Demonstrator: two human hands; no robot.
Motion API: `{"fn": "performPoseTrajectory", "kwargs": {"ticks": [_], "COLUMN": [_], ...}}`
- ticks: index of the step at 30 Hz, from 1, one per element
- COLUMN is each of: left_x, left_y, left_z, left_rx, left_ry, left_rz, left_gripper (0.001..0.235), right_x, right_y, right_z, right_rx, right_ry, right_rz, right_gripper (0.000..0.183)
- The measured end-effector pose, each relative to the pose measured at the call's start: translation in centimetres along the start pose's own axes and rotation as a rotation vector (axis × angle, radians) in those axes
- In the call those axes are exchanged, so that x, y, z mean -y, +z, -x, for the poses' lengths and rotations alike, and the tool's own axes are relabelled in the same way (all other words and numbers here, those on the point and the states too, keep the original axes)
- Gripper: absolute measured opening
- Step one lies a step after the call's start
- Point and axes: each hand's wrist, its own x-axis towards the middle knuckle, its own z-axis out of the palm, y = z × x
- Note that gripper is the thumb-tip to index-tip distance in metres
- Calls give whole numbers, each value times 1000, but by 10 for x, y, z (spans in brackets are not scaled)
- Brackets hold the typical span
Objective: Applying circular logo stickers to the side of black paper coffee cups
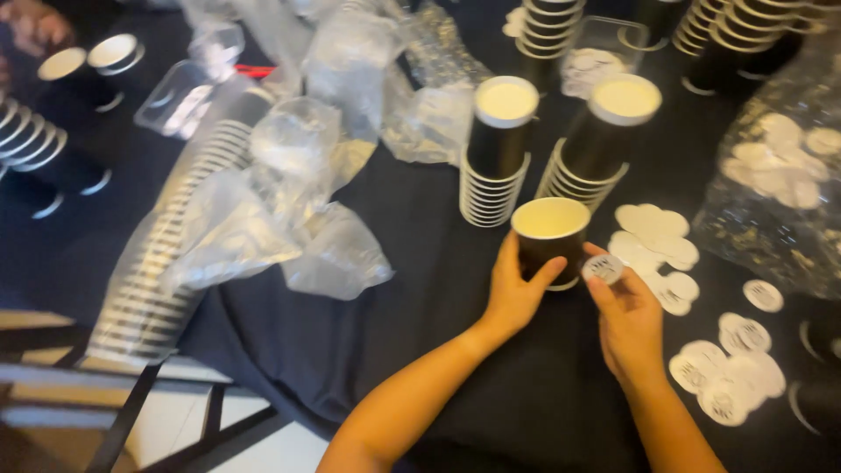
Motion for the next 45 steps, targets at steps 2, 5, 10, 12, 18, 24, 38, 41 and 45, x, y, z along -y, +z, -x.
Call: {"fn": "performPoseTrajectory", "kwargs": {"ticks": [2, 5, 10, 12, 18, 24, 38, 41, 45], "left_x": [-8, -10, -8, -7, -37, -69, -32, -26, -14], "left_y": [-4, -7, -6, -5, -8, -13, -10, -10, -11], "left_z": [2, 4, 5, 4, 5, 7, 1, 0, 0], "left_rx": [-20, -31, -18, 56, 194, 197, 184, 210, 315], "left_ry": [39, 84, 42, -108, -333, -371, -231, -233, -336], "left_rz": [2, 3, 27, 20, 159, 144, 276, 367, 485], "left_gripper": [87, 82, 80, 81, 82, 110, 88, 89, 84], "right_x": [1, 23, 24, 10, 8, -5, 3, 4, -13], "right_y": [2, 16, 15, 5, -1, -12, -20, -26, -50], "right_z": [3, 6, 7, 5, 3, 1, -4, -7, -16], "right_rx": [27, 34, 35, 16, 8, -35, -12, -14, -5], "right_ry": [4, 111, 207, 181, 137, 218, 221, 179, 73], "right_rz": [-1, 14, 68, -8, 24, 4, -29, -31, 146], "right_gripper": [16, 32, 50, 40, 46, 44, 26, 22, 22]}}
